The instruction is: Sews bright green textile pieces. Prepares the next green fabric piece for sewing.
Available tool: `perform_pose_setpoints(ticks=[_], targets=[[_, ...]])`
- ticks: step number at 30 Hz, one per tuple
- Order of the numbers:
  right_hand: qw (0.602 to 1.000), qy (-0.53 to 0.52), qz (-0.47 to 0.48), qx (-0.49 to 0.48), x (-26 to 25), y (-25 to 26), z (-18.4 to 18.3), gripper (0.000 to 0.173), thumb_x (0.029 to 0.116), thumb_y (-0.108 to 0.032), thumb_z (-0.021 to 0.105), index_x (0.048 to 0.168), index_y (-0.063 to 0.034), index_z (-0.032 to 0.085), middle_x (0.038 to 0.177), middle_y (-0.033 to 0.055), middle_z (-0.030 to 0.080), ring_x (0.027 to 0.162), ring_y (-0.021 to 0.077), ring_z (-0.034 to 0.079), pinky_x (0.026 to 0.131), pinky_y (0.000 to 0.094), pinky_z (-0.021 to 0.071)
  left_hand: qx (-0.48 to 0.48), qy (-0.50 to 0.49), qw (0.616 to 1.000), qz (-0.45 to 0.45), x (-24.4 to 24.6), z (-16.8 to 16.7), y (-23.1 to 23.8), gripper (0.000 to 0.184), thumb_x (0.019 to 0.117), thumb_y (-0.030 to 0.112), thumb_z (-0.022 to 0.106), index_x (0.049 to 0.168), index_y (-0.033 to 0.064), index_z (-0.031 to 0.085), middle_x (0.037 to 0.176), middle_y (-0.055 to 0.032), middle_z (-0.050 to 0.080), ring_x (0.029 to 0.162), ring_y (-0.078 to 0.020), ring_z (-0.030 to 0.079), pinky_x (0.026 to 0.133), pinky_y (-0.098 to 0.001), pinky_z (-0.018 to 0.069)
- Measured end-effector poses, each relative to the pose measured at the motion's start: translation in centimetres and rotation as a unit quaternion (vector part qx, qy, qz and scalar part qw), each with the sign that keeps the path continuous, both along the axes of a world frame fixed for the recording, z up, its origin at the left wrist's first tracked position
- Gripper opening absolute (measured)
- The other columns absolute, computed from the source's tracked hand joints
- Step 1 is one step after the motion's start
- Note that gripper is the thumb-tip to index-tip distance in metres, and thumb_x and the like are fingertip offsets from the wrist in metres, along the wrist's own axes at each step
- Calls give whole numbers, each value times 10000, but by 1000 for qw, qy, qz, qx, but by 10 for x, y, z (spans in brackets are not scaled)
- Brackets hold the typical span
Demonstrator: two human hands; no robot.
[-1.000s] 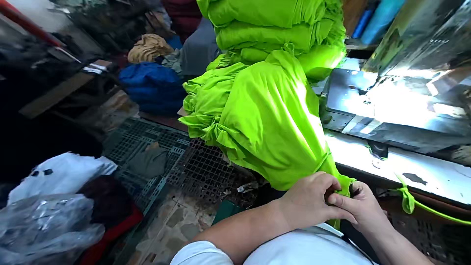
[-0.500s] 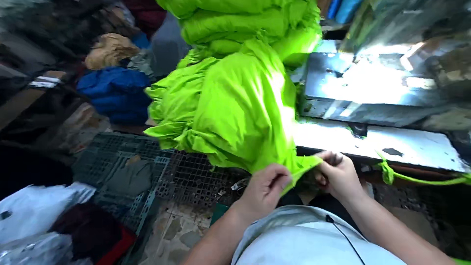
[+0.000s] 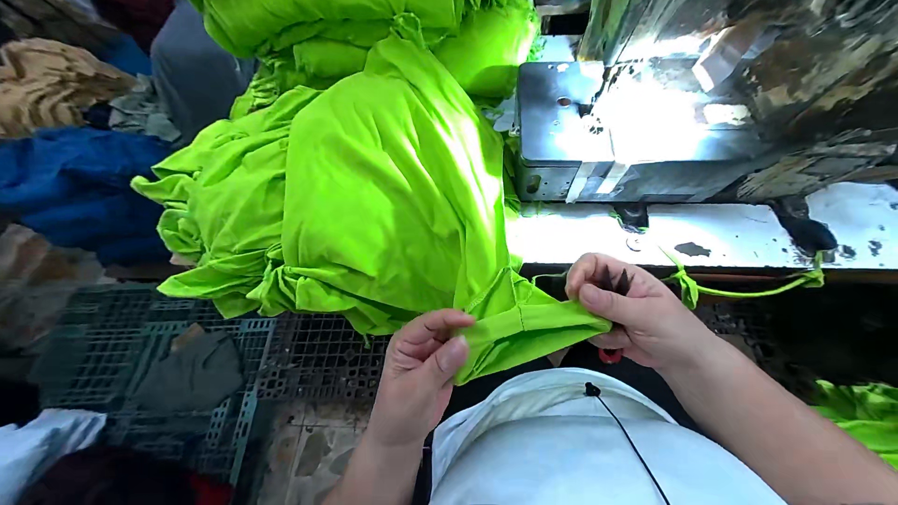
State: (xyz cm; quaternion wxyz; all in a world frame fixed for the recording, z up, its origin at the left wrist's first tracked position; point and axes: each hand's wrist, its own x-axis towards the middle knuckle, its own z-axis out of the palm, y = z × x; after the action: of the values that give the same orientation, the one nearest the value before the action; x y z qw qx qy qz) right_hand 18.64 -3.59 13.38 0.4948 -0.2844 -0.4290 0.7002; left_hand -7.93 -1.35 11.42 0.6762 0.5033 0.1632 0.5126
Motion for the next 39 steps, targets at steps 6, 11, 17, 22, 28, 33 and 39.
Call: perform_pose_setpoints(ticks=[6, 11, 17, 22, 28, 33, 39], targets=[[951, -183, -68, 242, 4, -21, 13, 180, 921, -203, 774, 1036, -142, 651, 940, -111, 641, 874, -83, 592, 741, 79, 503, 111, 178, 970, 119, 4, 11, -13, 235, 892, 109, 782, 1119, 169, 789, 923, 86, 654, 857, 11, 609, 770, -134, 540], [840, -359, -208, 349, -4, -34, 14, 153, 972, -116, 688, 1100, -56, 747, 828, 17, 582, 774, -34, 537, 699, 68, 442, 266, 244, 903, 235, 11, 2, -13, 159, 990, 201, 697, 1124, 142, 757, 909, 58, 613, 866, 22, 595, 777, -115, 507], [706, -509, -248, 425, -5, -6, 16, 207, 1038, -222, 598, 1032, -89, 757, 912, 74, 646, 767, 73, 611, 668, 163, 509, 215, 151, 923, 280, 49, -1, 9, 151, 1075, 276, 535, 1104, 228, 675, 1143, 111, 633, 1117, -31, 592, 980, -232, 498], [690, -413, -321, 500, -15, 19, 43, 289, 1062, -116, 506, 1298, 6, 619, 826, 113, 684, 708, 134, 649, 665, 220, 545, 455, 139, 816, 328, 86, 92, 88, 128, 1074, 150, 515, 1114, 158, 637, 1047, 106, 649, 989, 24, 620, 871, -167, 520], [910, -343, -224, 68, 10, 60, 11, 285, 1070, -119, 457, 1219, -11, 675, 833, -5, 722, 555, 11, 592, 550, 190, 520, 638, 387, 651, 137, 151, 85, 202, 108, 955, 31, 647, 1008, 27, 741, 1007, -142, 717, 897, -273, 721, 766, -443, 603], [972, -150, -176, -48, 33, 50, -4, 207, 1074, -119, 495, 1125, -36, 678, 786, -12, 729, 488, 17, 562, 452, 170, 465, 409, 579, 703, 56, 173, 79, 202, 122, 955, 100, 687, 1042, 62, 764, 1018, -125, 735, 950, -277, 710, 872, -531, 567], [967, -125, -219, -40, 54, 73, 11, 195, 1072, -109, 491, 1056, -23, 666, 782, 14, 732, 466, 18, 547, 428, 167, 443, 344, 618, 701, 95, 213, 88, 232, 186, 1005, 116, 634, 1077, -39, 708, 1047, -243, 708, 1026, -388, 683, 929, -582, 509]])
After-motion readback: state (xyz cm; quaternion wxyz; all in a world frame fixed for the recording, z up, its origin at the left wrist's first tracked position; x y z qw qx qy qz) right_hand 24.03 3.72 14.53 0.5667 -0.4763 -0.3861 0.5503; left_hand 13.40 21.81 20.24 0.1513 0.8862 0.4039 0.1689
